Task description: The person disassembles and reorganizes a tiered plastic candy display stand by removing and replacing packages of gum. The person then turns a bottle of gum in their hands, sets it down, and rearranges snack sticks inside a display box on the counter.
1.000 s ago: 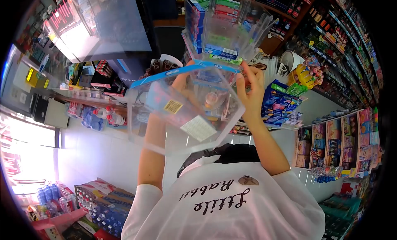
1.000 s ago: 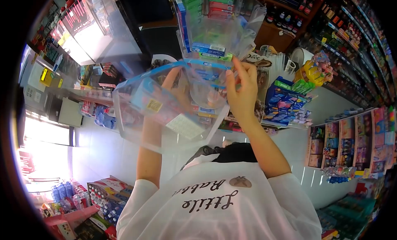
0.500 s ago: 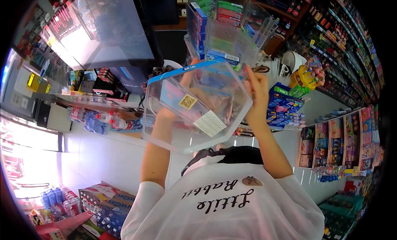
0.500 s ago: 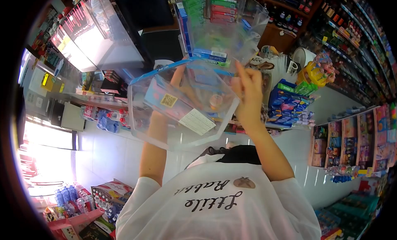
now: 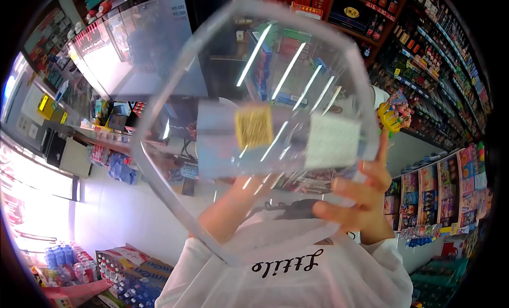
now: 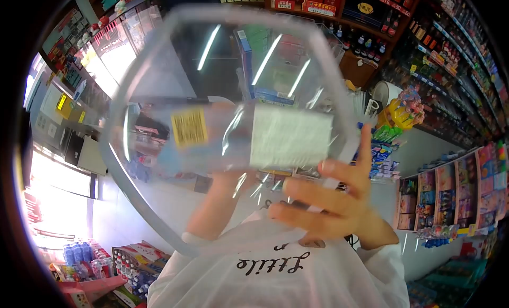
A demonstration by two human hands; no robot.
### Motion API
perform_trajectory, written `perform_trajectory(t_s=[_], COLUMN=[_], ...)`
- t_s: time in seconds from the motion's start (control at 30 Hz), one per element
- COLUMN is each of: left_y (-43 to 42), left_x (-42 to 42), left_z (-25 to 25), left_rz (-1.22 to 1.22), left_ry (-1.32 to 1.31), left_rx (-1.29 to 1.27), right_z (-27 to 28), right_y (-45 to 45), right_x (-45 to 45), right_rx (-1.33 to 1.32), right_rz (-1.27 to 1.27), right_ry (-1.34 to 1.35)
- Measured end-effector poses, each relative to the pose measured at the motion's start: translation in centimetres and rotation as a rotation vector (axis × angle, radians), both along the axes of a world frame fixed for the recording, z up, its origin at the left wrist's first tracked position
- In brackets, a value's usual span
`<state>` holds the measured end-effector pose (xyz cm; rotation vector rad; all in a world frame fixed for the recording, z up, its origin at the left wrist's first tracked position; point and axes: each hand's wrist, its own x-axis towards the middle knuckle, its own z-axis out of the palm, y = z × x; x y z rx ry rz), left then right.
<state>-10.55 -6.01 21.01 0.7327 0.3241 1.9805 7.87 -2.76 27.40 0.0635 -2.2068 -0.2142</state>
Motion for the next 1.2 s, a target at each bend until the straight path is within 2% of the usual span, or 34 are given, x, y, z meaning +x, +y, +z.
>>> perform_trajectory(t_s=[0.1, 0.17, 0.23, 0.3, 0.37, 0.43, 0.5, 0.53, 0.6, 0.8, 0.9, 1.0, 1.03, 1.13, 1.2], left_y=[2.2, 3.3, 4.0, 4.7, 4.6, 5.0, 4.9, 5.1, 5.4, 7.2, 8.3, 9.3, 9.6, 10.4, 10.6], left_x=[0.4, 0.7, 0.3, -1.8, -3.2, -4.1, -4.7, -5.0, -5.4, -6.3, -6.9, -7.8, -8.1, -8.8, -8.9], left_z=[6.0, 9.3, 10.2, 7.7, 4.0, 0.3, -2.2, -2.9, -3.9, -4.6, -4.5, -4.5, -4.6, -4.9, -4.5], left_rz=[0.018, 0.048, 0.156, 0.449, 0.659, 0.766, 0.808, 0.809, 0.81, 0.7, 0.592, 0.531, 0.525, 0.444, 0.374], left_ry=[0.01, 0.05, 0.187, 0.54, 0.687, 0.768, 0.822, 0.861, 0.934, 0.957, 0.899, 0.912, 0.935, 0.821, 0.775], left_rx=[0.101, 0.153, 0.156, 0.11, -0.046, -0.135, -0.203, -0.208, -0.226, -0.312, -0.289, -0.25, -0.235, -0.178, -0.126], right_z=[2.1, 4.7, 6.8, 7.6, 8.3, 8.4, 7.3, 7.2, 5.9, 5.9, 5.9, 5.5, 6.0, 6.5, 6.5], right_y=[1.4, 3.9, 6.5, 9.0, 10.2, 11.8, 13.8, 13.9, 14.4, 14.2, 13.4, 13.3, 12.7, 13.0, 13.5], right_x=[0.6, -0.2, -0.4, -1.4, -2.5, -3.1, -3.3, -3.7, -4.0, -3.9, -4.1, -4.4, -4.4, -3.4, -2.1], right_rx=[-0.078, 0.049, -0.149, -0.334, -0.554, -0.618, -0.517, -0.347, -0.685, -0.598, -0.65, -0.562, -0.67, -0.559, -0.725], right_rz=[-0.085, -0.129, -0.089, -0.049, -0.145, -0.171, -0.124, -0.124, -0.081, -0.252, -0.269, -0.261, -0.314, -0.264, -0.109], right_ry=[0.065, 0.258, 0.326, 0.445, 0.372, 0.26, 0.115, 0.096, 0.144, 0.122, 0.065, -0.034, -0.136, -0.308, -0.355])
